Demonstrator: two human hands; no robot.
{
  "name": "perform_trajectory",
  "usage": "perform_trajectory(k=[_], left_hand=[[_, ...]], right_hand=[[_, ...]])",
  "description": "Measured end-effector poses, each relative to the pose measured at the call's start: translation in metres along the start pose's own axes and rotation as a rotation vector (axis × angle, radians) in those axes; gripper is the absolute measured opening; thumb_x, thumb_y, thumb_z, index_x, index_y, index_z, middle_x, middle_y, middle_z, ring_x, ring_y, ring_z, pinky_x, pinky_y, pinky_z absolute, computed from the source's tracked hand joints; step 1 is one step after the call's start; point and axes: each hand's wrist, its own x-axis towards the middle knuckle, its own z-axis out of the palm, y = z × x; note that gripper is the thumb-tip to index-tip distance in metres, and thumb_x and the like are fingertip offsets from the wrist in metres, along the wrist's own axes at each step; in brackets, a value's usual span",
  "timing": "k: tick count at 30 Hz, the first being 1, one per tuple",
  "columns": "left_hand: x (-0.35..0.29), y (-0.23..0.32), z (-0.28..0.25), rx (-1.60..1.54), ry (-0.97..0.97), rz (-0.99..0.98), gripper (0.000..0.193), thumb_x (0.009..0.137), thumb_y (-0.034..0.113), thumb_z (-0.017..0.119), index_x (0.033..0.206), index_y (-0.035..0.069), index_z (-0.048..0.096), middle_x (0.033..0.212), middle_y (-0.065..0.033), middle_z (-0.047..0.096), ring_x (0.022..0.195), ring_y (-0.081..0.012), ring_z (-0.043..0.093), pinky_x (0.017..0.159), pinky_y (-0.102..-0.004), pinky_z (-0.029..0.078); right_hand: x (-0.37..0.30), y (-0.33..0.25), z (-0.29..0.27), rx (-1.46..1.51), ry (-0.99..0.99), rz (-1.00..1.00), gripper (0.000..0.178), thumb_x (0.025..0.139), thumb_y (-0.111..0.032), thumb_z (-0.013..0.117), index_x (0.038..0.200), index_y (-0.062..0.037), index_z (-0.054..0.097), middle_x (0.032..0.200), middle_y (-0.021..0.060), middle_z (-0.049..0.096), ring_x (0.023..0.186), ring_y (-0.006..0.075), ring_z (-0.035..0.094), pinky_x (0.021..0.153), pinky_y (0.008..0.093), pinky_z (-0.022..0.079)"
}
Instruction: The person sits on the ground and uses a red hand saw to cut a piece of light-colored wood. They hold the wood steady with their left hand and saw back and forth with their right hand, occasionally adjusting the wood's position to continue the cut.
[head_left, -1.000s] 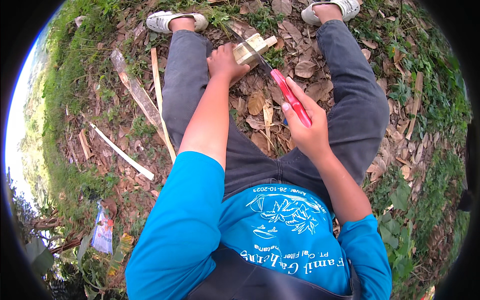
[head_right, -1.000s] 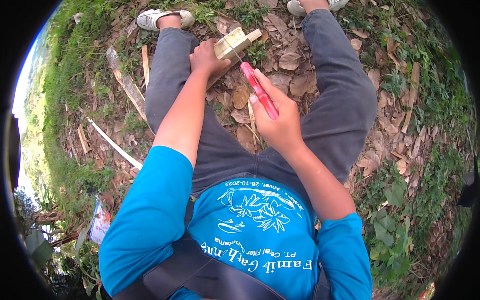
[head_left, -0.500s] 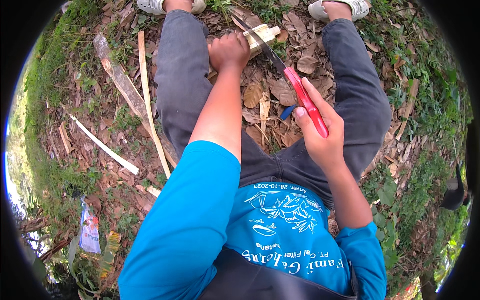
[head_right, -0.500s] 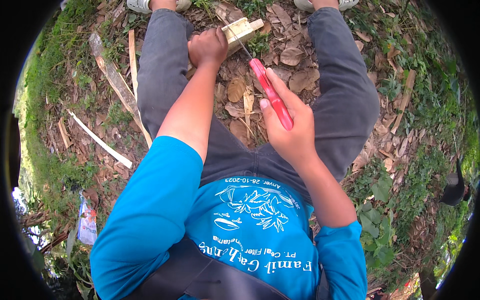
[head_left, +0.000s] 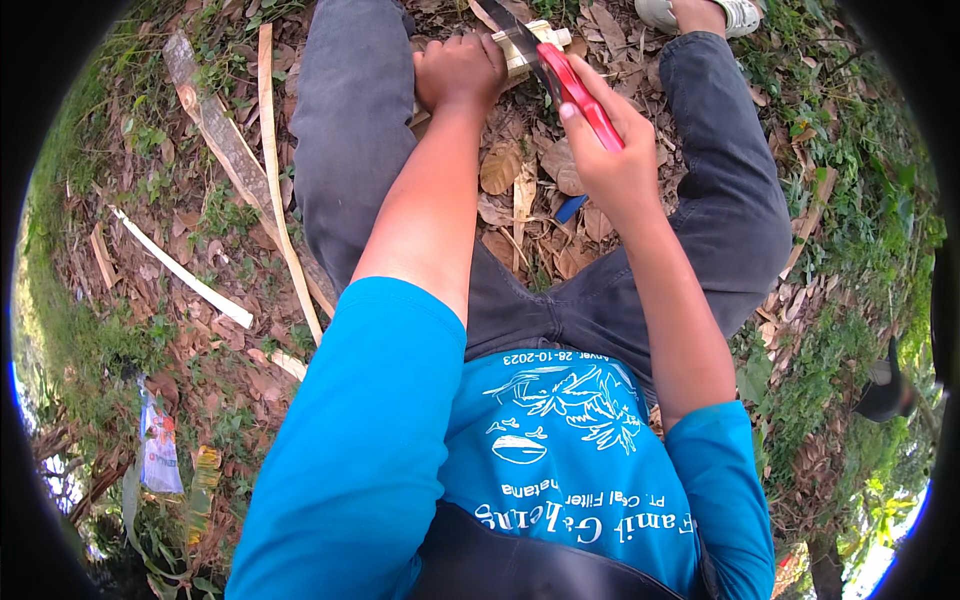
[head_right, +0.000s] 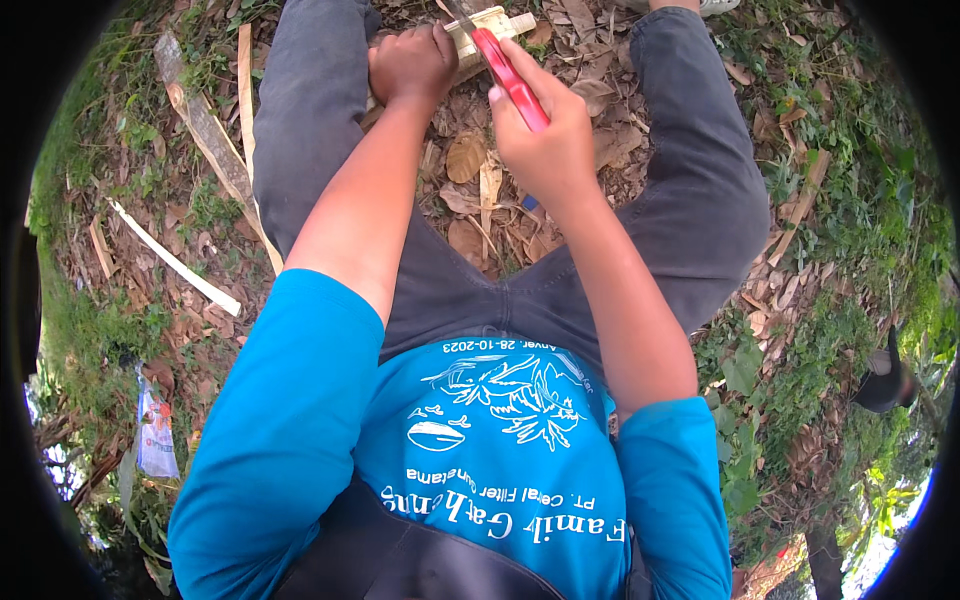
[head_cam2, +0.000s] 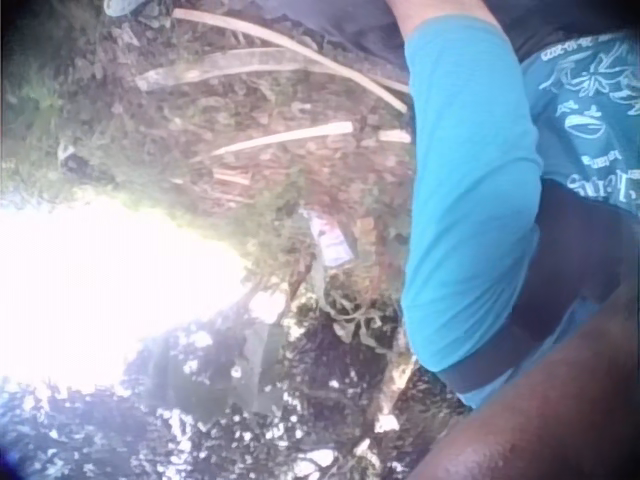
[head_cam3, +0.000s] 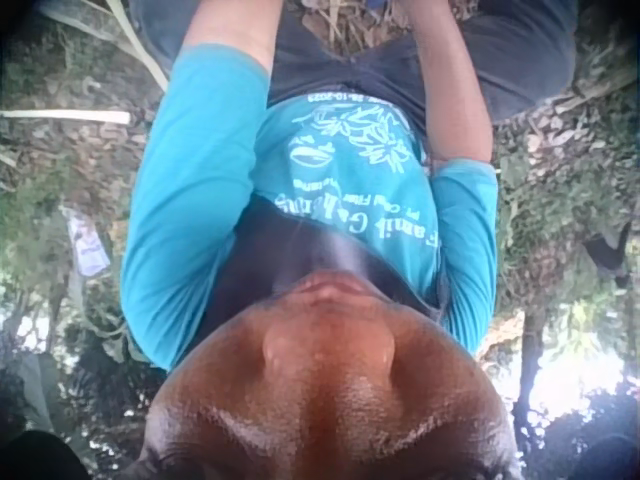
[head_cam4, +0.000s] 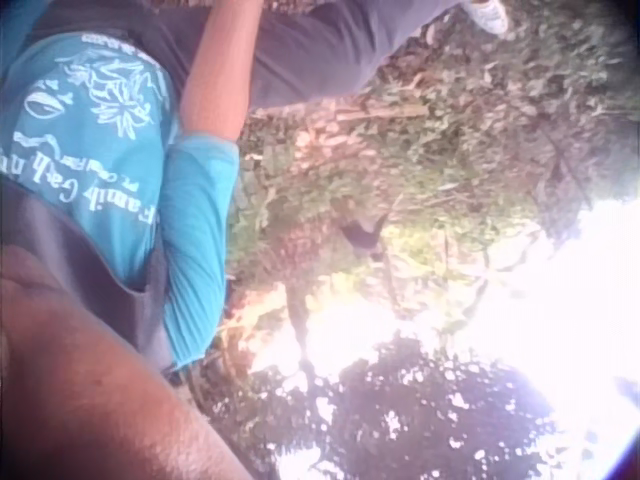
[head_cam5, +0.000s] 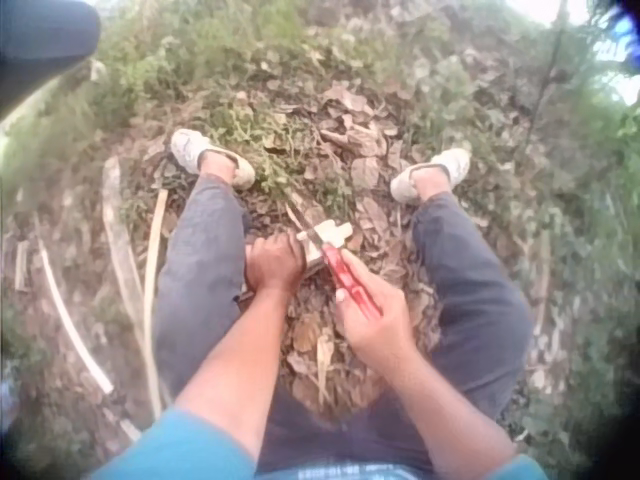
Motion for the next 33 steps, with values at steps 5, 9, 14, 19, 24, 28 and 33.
perform_trajectory(k=[5, 9, 14, 19, 24, 28, 33], left_hand=[[0.005, -0.005, -0.005, -0.004, -0.060, -0.034, 0.044, 0.099, 0.036, 0.044, 0.082, 0.013, 0.077, 0.090, -0.0091, 0.077, 0.087, -0.0328, 0.072, 0.084, -0.0489, 0.051], [0.013, -0.013, -0.005, -0.021, -0.159, -0.068, 0.049, 0.099, 0.036, 0.039, 0.084, 0.011, 0.079, 0.091, -0.0124, 0.077, 0.089, -0.0353, 0.072, 0.088, -0.0502, 0.051], [0.011, -0.013, -0.012, -0.023, -0.194, -0.091, 0.051, 0.099, 0.035, 0.037, 0.086, 0.009, 0.079, 0.092, -0.0138, 0.077, 0.092, -0.0368, 0.072, 0.090, -0.0508, 0.051], [0.003, -0.008, -0.003, -0.028, -0.080, -0.031, 0.050, 0.099, 0.034, 0.039, 0.086, 0.007, 0.079, 0.096, -0.0163, 0.077, 0.094, -0.0374, 0.073, 0.091, -0.0506, 0.053], [0.029, -0.017, 0.007, 0.037, -0.135, -0.187, 0.046, 0.098, 0.034, 0.041, 0.095, 0.007, 0.078, 0.101, -0.0196, 0.076, 0.095, -0.0387, 0.073, 0.087, -0.0510, 0.055], [0.026, -0.017, 0.007, 0.043, -0.115, -0.163, 0.045, 0.098, 0.034, 0.041, 0.098, 0.007, 0.077, 0.101, -0.0193, 0.077, 0.093, -0.0405, 0.072, 0.085, -0.0522, 0.055], [0.027, -0.011, 0.002, 0.051, -0.127, -0.184, 0.044, 0.099, 0.034, 0.040, 0.099, 0.009, 0.076, 0.103, -0.0176, 0.077, 0.094, -0.0404, 0.072, 0.086, -0.0531, 0.054]], right_hand=[[-0.012, 0.013, 0.017, 0.087, 0.014, 0.002, 0.049, 0.096, -0.004, 0.064, 0.145, 0.0011, 0.057, 0.127, 0.0193, 0.071, 0.113, 0.0160, 0.067, 0.097, 0.0266, 0.050], [-0.076, -0.019, -0.018, -0.018, -0.019, 0.068, 0.052, 0.098, -0.002, 0.063, 0.149, -0.0001, 0.054, 0.134, 0.0185, 0.068, 0.117, 0.0174, 0.066, 0.100, 0.0293, 0.049], [-0.143, -0.070, -0.095, -0.151, -0.106, 0.106, 0.052, 0.098, 0.000, 0.062, 0.149, 0.0055, 0.051, 0.143, 0.0202, 0.062, 0.131, 0.0233, 0.061, 0.112, 0.0324, 0.041], [-0.078, -0.030, -0.047, -0.096, -0.115, 0.043, 0.052, 0.096, 0.000, 0.063, 0.148, -0.0012, 0.055, 0.135, 0.0199, 0.067, 0.118, 0.0202, 0.067, 0.102, 0.0309, 0.049], [-0.005, 0.004, -0.003, 0.017, 0.006, -0.063, 0.051, 0.094, -0.004, 0.065, 0.145, -0.0048, 0.059, 0.110, 0.0113, 0.075, 0.093, 0.0109, 0.066, 0.086, 0.0259, 0.052], [-0.008, 0.026, -0.017, 0.064, -0.031, -0.045, 0.051, 0.095, -0.003, 0.065, 0.146, -0.0044, 0.058, 0.118, 0.0083, 0.073, 0.093, 0.0061, 0.062, 0.086, 0.0226, 0.050], [-0.021, 0.027, -0.015, 0.110, -0.089, -0.053, 0.055, 0.096, -0.003, 0.064, 0.150, -0.0043, 0.053, 0.134, 0.0143, 0.068, 0.116, 0.0141, 0.065, 0.101, 0.0280, 0.048]])
